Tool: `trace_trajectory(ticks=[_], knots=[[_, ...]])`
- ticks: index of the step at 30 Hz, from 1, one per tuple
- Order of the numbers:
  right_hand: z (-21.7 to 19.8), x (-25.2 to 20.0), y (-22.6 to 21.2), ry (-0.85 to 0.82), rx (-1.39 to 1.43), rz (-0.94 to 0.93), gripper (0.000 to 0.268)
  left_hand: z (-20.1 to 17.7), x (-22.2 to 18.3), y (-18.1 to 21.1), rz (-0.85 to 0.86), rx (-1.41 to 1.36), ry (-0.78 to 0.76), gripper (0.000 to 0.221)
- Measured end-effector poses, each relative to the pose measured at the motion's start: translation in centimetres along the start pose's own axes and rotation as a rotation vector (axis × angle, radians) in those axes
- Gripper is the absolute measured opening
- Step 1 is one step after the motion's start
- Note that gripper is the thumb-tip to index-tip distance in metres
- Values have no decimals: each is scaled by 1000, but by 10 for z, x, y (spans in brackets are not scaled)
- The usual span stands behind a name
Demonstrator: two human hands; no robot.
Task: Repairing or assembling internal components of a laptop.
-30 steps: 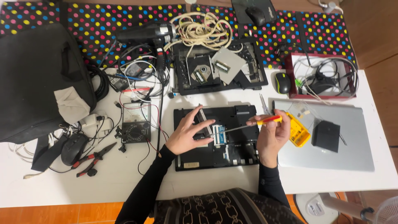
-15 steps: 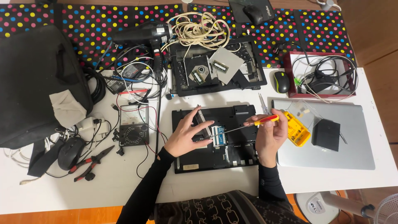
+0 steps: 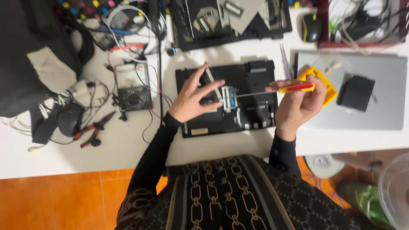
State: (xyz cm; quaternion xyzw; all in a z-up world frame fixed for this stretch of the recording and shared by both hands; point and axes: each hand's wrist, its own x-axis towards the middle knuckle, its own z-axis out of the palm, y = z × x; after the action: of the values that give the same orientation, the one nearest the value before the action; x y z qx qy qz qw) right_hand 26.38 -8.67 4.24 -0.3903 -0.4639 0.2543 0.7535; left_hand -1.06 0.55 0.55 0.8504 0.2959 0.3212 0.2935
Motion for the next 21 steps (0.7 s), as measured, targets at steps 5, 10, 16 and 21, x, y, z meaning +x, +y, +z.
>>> trace_trajectory(ticks=[5, 10, 16, 21], knots=[[10, -11, -24, -76, -118, -29, 38, 6, -5, -6, 65, 118, 45, 66], [15, -9, -24, -110, -147, -45, 38, 2, -4, -4, 15, 25, 16, 65], [14, -8, -21, -110, -118, -52, 37, 5, -5, -8, 38, 38, 25, 66], [16, -3, -22, -151, -155, -50, 40, 4, -4, -7, 22, 32, 13, 66]])
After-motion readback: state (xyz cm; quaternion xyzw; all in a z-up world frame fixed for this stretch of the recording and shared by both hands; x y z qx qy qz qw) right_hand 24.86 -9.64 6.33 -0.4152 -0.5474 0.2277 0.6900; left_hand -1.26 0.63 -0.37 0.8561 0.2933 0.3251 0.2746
